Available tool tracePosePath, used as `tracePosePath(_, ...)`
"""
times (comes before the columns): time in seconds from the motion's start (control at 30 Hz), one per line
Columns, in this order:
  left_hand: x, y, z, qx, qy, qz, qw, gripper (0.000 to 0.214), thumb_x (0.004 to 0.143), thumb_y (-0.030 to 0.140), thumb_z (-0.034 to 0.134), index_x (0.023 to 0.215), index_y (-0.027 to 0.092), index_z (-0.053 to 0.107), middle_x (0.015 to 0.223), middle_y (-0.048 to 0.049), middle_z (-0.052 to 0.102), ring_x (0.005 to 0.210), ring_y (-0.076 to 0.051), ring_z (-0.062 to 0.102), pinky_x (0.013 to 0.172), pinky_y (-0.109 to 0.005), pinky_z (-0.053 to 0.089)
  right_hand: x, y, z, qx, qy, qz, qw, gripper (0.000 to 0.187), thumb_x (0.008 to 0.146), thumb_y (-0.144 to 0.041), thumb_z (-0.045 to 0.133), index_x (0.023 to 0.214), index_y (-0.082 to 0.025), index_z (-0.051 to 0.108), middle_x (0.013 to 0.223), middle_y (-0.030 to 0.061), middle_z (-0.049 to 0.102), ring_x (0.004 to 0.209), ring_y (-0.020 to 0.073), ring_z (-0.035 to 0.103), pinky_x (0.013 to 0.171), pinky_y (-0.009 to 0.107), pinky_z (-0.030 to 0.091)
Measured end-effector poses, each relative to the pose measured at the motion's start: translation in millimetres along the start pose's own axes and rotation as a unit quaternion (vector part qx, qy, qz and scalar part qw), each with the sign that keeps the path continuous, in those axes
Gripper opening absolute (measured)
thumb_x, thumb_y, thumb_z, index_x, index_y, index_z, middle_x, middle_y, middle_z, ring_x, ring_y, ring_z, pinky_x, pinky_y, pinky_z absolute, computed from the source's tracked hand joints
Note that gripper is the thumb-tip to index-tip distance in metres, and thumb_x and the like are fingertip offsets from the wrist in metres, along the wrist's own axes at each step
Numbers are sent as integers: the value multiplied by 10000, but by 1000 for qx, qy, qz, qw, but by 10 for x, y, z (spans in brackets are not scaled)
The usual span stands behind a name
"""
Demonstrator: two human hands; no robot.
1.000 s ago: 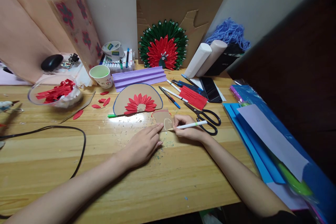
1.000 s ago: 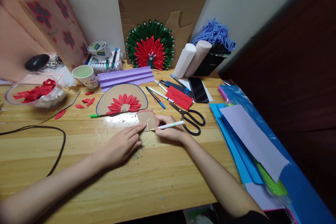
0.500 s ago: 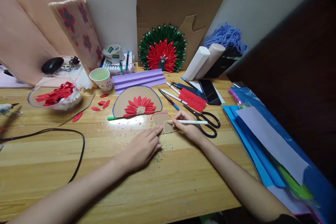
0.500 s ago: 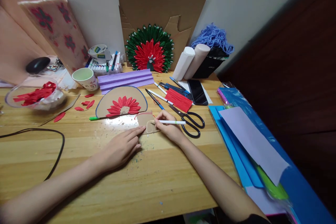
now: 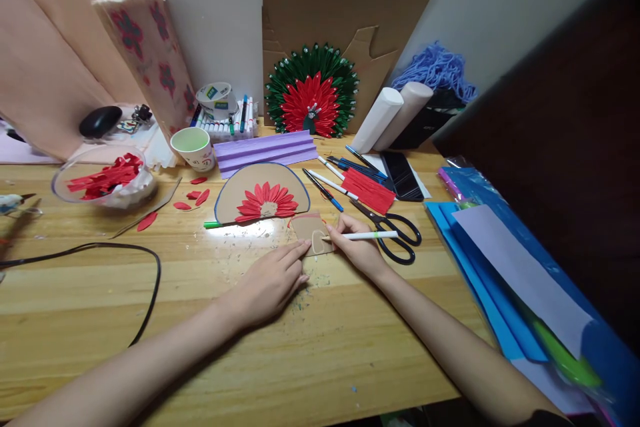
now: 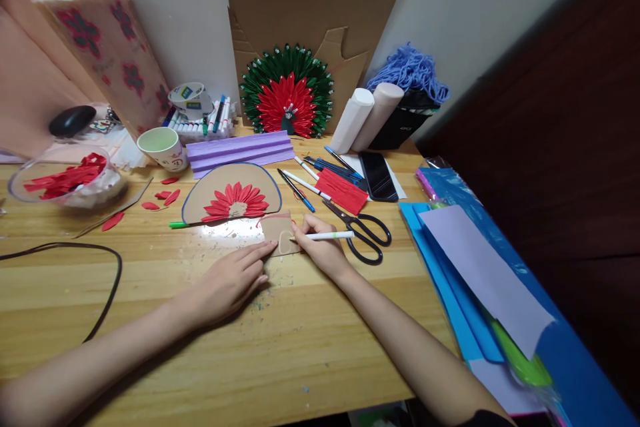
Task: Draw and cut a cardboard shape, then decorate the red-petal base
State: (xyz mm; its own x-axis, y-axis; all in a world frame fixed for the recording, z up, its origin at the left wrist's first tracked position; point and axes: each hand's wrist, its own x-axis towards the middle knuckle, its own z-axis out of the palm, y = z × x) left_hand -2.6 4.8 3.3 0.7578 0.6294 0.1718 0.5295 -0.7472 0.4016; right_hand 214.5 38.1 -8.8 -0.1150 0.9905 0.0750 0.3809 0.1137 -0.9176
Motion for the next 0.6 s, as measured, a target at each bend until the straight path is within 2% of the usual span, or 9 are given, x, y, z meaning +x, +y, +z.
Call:
tracePosePath(0.17,-9,-7,19,-13,14,3,1000,294,941,271,366,1079,105,565,1355,-177,480,1270,-247,446,1029,-443,424,5,-13,5,-4,-10,3,1000,325,828,-368,582,576,-196,468,523,-30,524,506,112,452,525,232,350)
tracePosePath(0.33,-7,-4,14,-8,9,1,1000,288,940,269,368,1040,101,580,1351,-179,484,1265,-256,450,1030,-440,423,8,4,1,-33,-11,-3,999,312,806,-278,567,548,-201,409,497,-49,439,490,103,384,506,233,310)
tracePosePath(0.6,-12,-9,19,-13,15,0,1000,281,941,270,366,1045,115,577,1360,-168,478,1271,-247,444,1026,-444,426,7,34,-16,-19,-24,8,1000,292,727,-186,557,541,-206,332,510,-63,353,495,96,331,492,228,274)
